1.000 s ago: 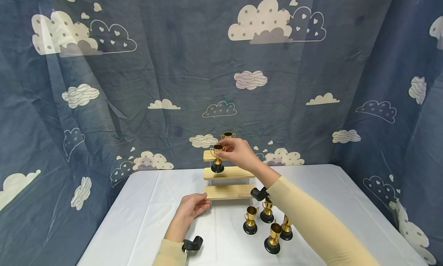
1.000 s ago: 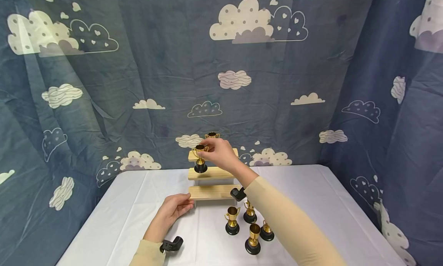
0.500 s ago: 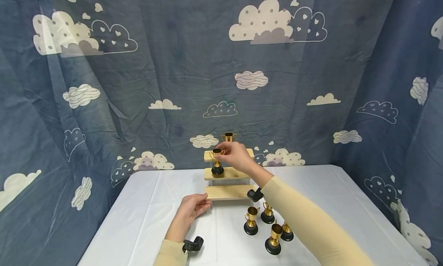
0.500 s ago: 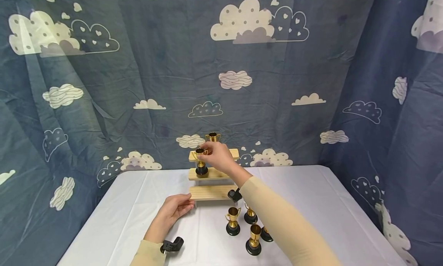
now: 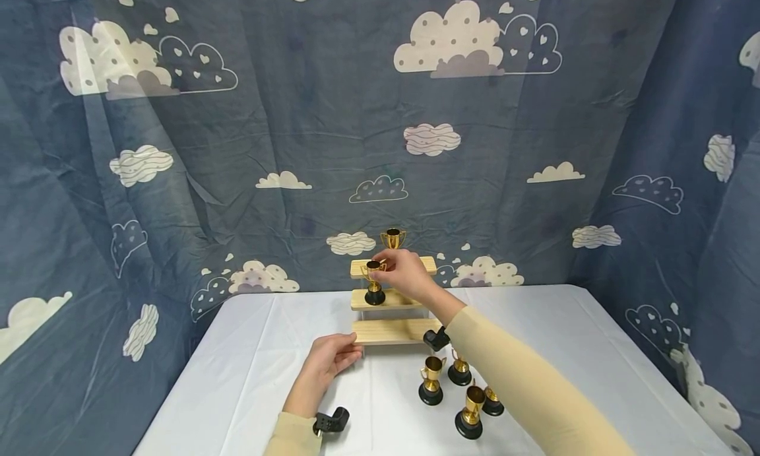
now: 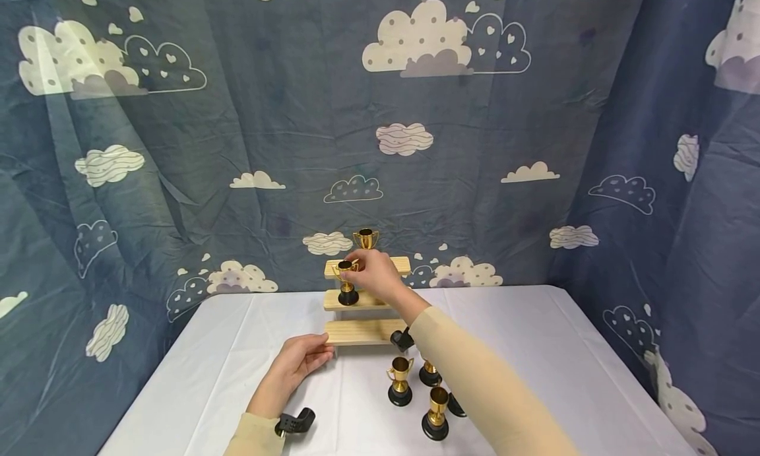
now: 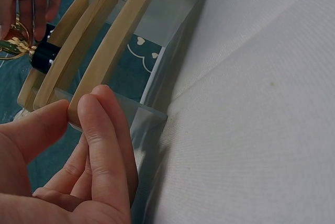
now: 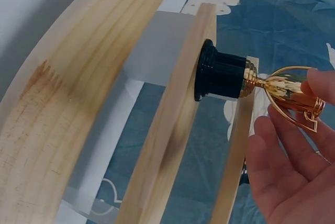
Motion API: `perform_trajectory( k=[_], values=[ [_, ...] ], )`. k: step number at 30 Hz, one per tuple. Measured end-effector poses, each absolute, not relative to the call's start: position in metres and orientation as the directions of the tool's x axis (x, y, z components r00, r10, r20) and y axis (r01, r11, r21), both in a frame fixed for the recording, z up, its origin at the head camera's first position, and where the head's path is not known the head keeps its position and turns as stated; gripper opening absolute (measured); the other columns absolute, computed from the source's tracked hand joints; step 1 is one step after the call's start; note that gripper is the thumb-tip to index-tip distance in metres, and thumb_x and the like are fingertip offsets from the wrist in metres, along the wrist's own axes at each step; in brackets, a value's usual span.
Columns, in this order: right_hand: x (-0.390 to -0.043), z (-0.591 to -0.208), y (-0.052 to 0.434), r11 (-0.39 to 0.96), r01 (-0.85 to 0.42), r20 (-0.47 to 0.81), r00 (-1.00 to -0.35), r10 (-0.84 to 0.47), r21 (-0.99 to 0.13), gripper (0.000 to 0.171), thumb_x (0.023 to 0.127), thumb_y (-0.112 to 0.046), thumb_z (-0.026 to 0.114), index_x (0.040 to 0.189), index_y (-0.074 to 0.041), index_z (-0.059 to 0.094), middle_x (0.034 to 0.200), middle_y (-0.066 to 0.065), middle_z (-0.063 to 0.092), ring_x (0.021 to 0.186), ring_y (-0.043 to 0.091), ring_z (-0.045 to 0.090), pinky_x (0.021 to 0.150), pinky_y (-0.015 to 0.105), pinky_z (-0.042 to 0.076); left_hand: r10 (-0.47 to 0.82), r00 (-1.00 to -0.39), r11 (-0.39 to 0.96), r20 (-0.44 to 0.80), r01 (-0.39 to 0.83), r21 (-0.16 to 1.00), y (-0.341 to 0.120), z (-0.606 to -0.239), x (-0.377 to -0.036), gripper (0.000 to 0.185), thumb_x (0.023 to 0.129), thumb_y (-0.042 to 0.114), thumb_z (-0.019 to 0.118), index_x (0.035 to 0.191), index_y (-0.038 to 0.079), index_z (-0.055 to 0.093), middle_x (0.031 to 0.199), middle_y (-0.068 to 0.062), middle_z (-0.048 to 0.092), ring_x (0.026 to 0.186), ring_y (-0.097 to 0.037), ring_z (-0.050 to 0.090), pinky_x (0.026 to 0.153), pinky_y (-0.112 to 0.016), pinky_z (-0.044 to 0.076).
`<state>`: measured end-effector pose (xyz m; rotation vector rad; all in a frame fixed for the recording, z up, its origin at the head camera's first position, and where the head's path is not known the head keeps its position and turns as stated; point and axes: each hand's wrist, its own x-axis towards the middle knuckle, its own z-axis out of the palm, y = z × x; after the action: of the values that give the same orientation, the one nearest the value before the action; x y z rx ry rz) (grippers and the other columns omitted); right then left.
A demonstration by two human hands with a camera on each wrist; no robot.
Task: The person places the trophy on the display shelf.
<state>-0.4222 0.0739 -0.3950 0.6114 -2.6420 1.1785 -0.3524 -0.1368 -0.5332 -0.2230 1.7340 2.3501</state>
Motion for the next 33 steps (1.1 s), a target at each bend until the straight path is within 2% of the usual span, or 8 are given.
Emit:
perform_trajectory(
  k=[18, 33],
  values=[
    [-0.424, -0.397, 0.076, 0.602, -0.462, 0.347, -0.887, -0.304, -0.651, 0.035, 0.088, -0.033, 0.079, 0.119, -0.02, 0.071, 0.094, -0.006, 0.07, 0.087, 0.012, 0.065, 0.075, 0.034, 0.057, 0.08, -0.966, -0.281, -0.245, -0.258, 0.924, -0.137, -0.532, -0.351, 0.035, 0.092, 0.009, 0.072, 0.116, -0.015, 0.062, 0.08, -0.013, 0.072, 0.073, -0.018, 0.072, 0.072, -0.027, 0.062],
    [-0.412, -0.388, 0.089, 0.591, -0.464, 0.344, -0.886, -0.311, -0.66, 0.047, 0.086, -0.031, 0.081, 0.128, -0.015, 0.068, 0.101, 0.0, 0.072, 0.09, 0.015, 0.068, 0.079, 0.038, 0.058, 0.064, -0.965, -0.283, -0.253, -0.26, 0.923, -0.136, -0.534, -0.352, 0.032, 0.091, 0.008, 0.073, 0.114, -0.014, 0.064, 0.081, -0.013, 0.072, 0.074, -0.018, 0.072, 0.074, -0.028, 0.062]
  ],
)
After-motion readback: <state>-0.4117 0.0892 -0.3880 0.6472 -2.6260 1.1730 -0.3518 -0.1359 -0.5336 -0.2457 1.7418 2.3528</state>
